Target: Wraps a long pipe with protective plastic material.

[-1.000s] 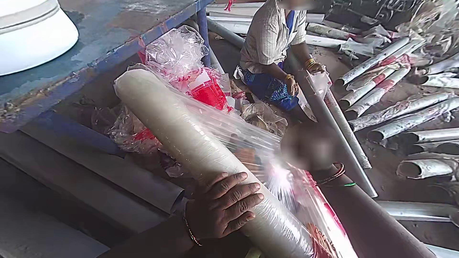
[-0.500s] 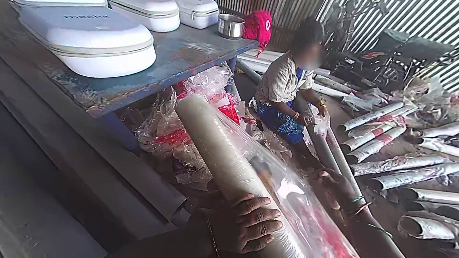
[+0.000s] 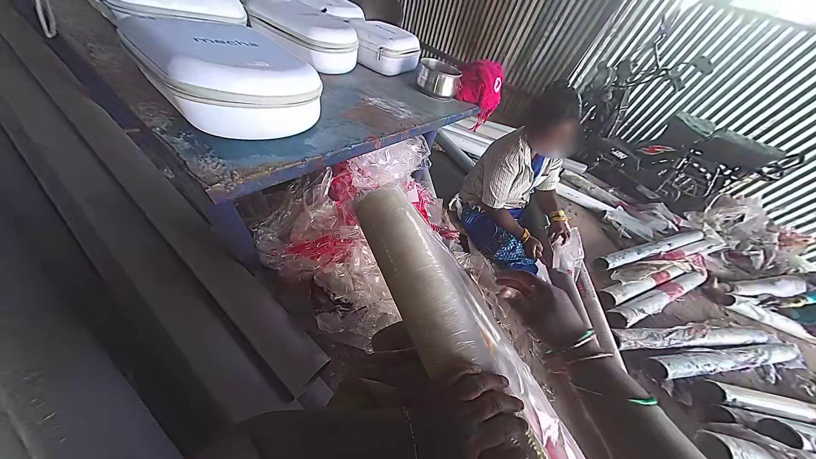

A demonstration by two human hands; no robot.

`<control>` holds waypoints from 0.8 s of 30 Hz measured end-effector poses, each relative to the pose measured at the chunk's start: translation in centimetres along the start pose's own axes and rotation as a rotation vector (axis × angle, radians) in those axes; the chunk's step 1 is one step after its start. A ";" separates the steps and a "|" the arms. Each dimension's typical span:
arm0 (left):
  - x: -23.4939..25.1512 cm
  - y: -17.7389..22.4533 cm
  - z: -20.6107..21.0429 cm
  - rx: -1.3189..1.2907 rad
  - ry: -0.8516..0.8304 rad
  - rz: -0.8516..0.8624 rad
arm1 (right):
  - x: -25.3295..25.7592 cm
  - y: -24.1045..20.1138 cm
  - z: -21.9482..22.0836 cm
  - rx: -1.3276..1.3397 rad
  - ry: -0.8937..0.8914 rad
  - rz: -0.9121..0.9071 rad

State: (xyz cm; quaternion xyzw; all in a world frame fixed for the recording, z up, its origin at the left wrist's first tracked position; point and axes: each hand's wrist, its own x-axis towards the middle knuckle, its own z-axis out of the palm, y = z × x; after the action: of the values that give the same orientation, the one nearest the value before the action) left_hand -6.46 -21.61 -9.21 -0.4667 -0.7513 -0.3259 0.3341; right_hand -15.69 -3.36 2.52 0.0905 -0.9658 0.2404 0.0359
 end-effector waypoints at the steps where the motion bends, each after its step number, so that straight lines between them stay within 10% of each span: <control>1: -0.3 0.4 0.3 -0.020 0.010 -0.011 | 0.9 -1.1 0.7 -0.003 -0.044 -0.020; 9: -2.4 -1.0 -0.4 -0.395 0.125 -0.029 | 2.1 -5.8 5.2 -0.117 -0.070 0.022; 13: 2.7 -6.0 -5.5 -0.143 0.303 -0.106 | 1.4 -7.3 4.9 -0.263 -0.016 -0.066; 24: 5.5 -11.3 -5.9 0.093 -0.077 -0.224 | 3.6 -5.7 2.5 -0.511 -0.046 -0.091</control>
State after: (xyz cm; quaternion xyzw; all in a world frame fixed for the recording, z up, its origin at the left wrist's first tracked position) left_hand -17.59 -27.68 -3.42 -0.3758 -0.8253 -0.3077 0.2879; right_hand -18.17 -10.03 3.32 0.1271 -0.9907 -0.0155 0.0465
